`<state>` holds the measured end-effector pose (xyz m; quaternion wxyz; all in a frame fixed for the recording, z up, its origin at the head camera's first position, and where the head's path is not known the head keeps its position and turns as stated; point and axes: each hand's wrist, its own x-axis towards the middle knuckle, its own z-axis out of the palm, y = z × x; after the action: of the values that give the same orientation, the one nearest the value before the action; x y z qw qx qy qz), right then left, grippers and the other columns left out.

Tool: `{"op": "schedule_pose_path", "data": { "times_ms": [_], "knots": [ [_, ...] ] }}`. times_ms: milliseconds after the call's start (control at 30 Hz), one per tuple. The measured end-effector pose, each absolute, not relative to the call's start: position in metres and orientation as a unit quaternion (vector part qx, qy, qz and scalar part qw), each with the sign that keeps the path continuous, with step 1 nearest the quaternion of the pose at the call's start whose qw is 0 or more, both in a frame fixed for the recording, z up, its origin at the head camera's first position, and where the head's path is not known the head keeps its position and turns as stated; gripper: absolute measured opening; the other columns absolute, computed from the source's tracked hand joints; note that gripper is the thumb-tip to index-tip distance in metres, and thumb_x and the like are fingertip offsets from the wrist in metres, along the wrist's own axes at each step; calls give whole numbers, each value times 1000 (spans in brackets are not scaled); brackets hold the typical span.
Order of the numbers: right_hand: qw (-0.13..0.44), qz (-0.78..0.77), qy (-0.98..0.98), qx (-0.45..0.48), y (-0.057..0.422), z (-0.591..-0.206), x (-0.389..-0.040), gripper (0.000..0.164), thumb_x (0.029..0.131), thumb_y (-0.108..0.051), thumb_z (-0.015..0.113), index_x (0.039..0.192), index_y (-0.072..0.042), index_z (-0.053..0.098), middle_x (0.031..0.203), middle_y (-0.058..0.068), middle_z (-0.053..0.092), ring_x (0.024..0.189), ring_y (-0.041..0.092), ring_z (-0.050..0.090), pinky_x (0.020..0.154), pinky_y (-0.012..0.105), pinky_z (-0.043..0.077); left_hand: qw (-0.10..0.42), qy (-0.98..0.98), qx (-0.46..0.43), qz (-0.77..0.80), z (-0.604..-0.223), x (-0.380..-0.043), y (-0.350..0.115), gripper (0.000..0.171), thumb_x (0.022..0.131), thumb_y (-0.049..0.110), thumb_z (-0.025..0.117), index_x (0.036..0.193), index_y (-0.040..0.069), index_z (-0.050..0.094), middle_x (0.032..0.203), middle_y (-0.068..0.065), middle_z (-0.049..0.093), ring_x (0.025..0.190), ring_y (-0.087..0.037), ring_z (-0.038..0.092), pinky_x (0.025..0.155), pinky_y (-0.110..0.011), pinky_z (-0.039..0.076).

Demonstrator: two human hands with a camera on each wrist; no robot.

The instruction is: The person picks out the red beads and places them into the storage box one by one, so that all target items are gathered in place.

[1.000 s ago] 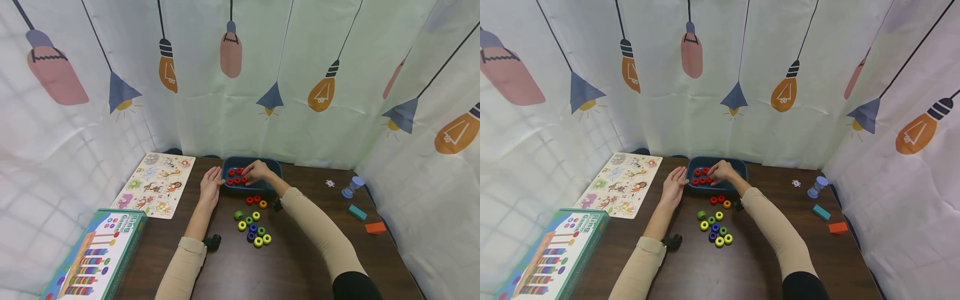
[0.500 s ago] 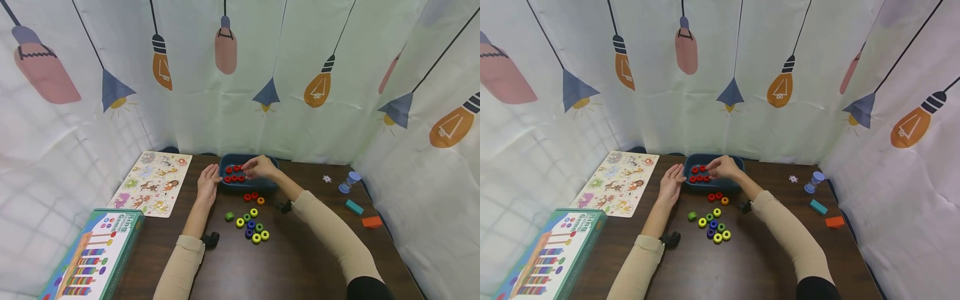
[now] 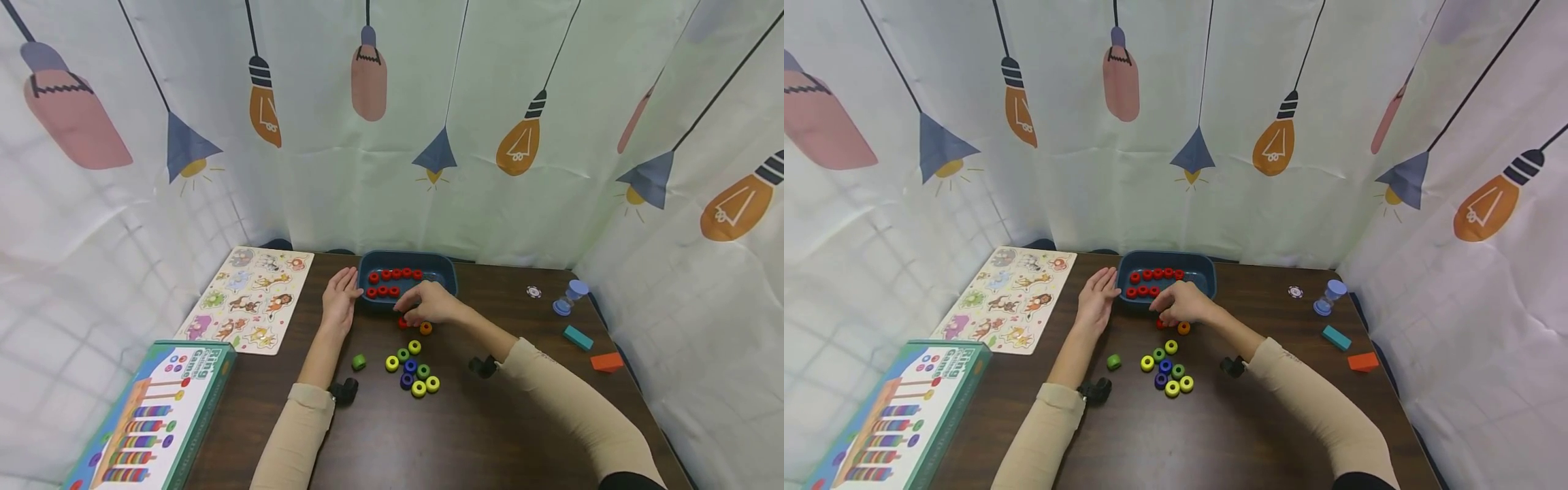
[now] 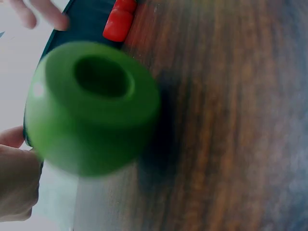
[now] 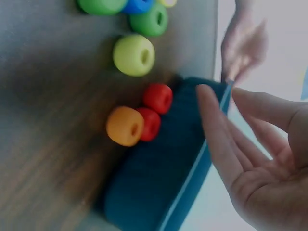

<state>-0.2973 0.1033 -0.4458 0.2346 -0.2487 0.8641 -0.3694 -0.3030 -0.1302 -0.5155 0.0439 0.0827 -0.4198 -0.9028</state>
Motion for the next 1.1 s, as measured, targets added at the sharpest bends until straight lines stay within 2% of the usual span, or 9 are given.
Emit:
{"op": "schedule_pose_path", "data": {
  "times_ms": [100, 267, 400, 533, 633, 767, 933, 1033, 1100],
  "knots": [
    [233, -316, 881, -264, 101, -453, -290, 32, 85, -5, 72, 115, -16, 73, 114, 8, 71, 79, 26, 72, 67, 33, 58, 61, -425, 75, -900, -520, -303, -129, 73, 79, -30, 46, 146, -5, 30, 152, -25, 35, 140, -25, 39, 111, -43, 36],
    [218, -275, 895, -276, 97, -469, -285, 35, 83, -5, 70, 116, -16, 73, 96, 3, 70, 73, 15, 63, 59, 25, 51, 64, -427, 75, -899, -521, -302, -128, 73, 79, -30, 46, 146, -5, 30, 151, -24, 36, 140, -25, 39, 110, -42, 37],
    [224, -295, 891, -262, 94, -481, -284, 31, 85, -2, 69, 113, -13, 74, 89, 2, 70, 71, 14, 66, 61, 29, 56, 47, -410, 82, -907, -517, -302, -128, 74, 80, -31, 44, 147, -4, 28, 153, -24, 33, 141, -26, 36, 113, -46, 30],
    [249, -344, 874, -235, 93, -487, -284, 25, 87, 3, 67, 109, -8, 74, 93, 10, 73, 71, 22, 73, 65, 37, 61, 35, -408, 88, -908, -513, -301, -131, 73, 81, -31, 44, 147, -2, 30, 154, -23, 32, 142, -26, 34, 108, -37, 41],
    [253, -363, 869, -223, 93, -488, -284, 24, 88, 5, 65, 107, -7, 75, 95, 11, 73, 69, 23, 73, 64, 38, 61, 32, -411, 88, -907, -512, -301, -132, 73, 81, -31, 44, 147, -2, 30, 154, -22, 32, 142, -26, 34, 107, -36, 42],
    [267, -403, 849, -216, 95, -481, -286, 23, 88, 7, 63, 107, -3, 74, 95, 13, 73, 67, 26, 73, 64, 43, 60, 34, -405, 89, -909, -512, -302, -132, 73, 81, -31, 44, 147, -3, 29, 155, -23, 31, 143, -27, 34, 113, -45, 30],
    [279, -460, 814, -218, 99, -463, -296, 21, 90, 4, 63, 108, -1, 72, 99, 14, 74, 70, 32, 72, 70, 54, 58, 39, -395, 89, -914, -513, -303, -132, 72, 81, -31, 44, 147, -2, 30, 154, -24, 31, 142, -27, 34, 115, -48, 26],
    [273, -482, 804, -216, 103, -455, -307, 22, 91, 3, 63, 110, -2, 72, 103, 11, 73, 72, 33, 72, 71, 53, 58, 36, -394, 91, -914, -513, -303, -132, 72, 82, -31, 44, 146, -2, 31, 154, -23, 33, 142, -26, 35, 115, -46, 28],
    [270, -495, 799, -207, 106, -449, -315, 23, 91, 3, 63, 112, -1, 71, 105, 12, 73, 75, 34, 73, 73, 54, 57, 33, -397, 93, -912, -514, -303, -132, 72, 82, -31, 44, 147, -2, 30, 153, -21, 35, 142, -26, 36, 111, -40, 37]
  ]
}}
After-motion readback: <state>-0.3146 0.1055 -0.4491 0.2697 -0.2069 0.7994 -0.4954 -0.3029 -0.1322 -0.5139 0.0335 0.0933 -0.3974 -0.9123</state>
